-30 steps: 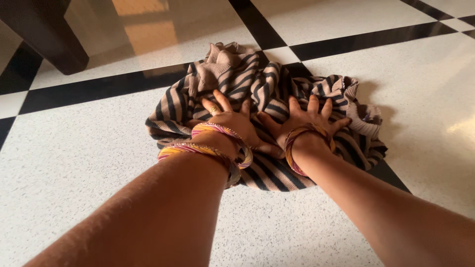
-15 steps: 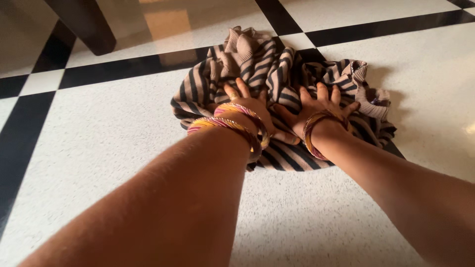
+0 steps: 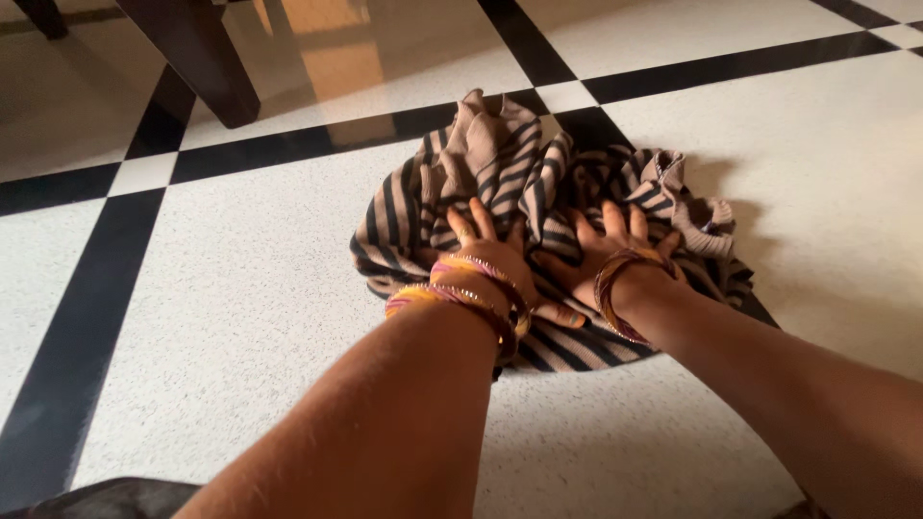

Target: The person wipes the tiled floor by hand using a striped cloth, moving the cloth across the surface while sitting.

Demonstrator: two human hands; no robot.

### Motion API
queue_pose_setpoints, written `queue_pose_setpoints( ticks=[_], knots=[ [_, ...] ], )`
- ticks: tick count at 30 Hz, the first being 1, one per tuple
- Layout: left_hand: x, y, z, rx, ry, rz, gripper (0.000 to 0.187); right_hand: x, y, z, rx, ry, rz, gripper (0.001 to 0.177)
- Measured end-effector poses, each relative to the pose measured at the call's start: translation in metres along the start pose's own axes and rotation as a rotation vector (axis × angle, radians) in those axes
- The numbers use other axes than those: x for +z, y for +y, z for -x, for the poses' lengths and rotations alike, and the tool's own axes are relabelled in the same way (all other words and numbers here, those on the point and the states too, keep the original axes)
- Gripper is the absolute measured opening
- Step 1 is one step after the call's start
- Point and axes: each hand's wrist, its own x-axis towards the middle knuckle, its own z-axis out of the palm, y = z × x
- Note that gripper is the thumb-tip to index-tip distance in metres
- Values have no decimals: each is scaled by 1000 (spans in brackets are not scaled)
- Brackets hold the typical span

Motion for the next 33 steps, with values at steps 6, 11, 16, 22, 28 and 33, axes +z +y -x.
queue_pose_setpoints(
  ticks=[6, 11, 16, 22, 28, 33],
  knots=[
    [14, 7, 12, -13, -34, -41, 154, 8, 11, 18, -69, -119, 45, 88],
    [27, 15, 28, -60, -60, -17, 157, 18, 17, 30, -58, -84, -58, 91],
    [51, 16, 39, -104, 2, 22, 131, 24, 22, 51, -326, -150, 362, 68],
    [64, 23, 67, -130, -43, 43, 121, 41, 37, 52, -148, -38, -147, 113],
    [77, 28, 68, -207, -162, 12, 110, 35, 30, 72, 175, -86, -130, 127],
    [91, 37, 81, -363, -153, 115, 102, 49, 27, 57, 204, -129, -174, 130]
  ],
)
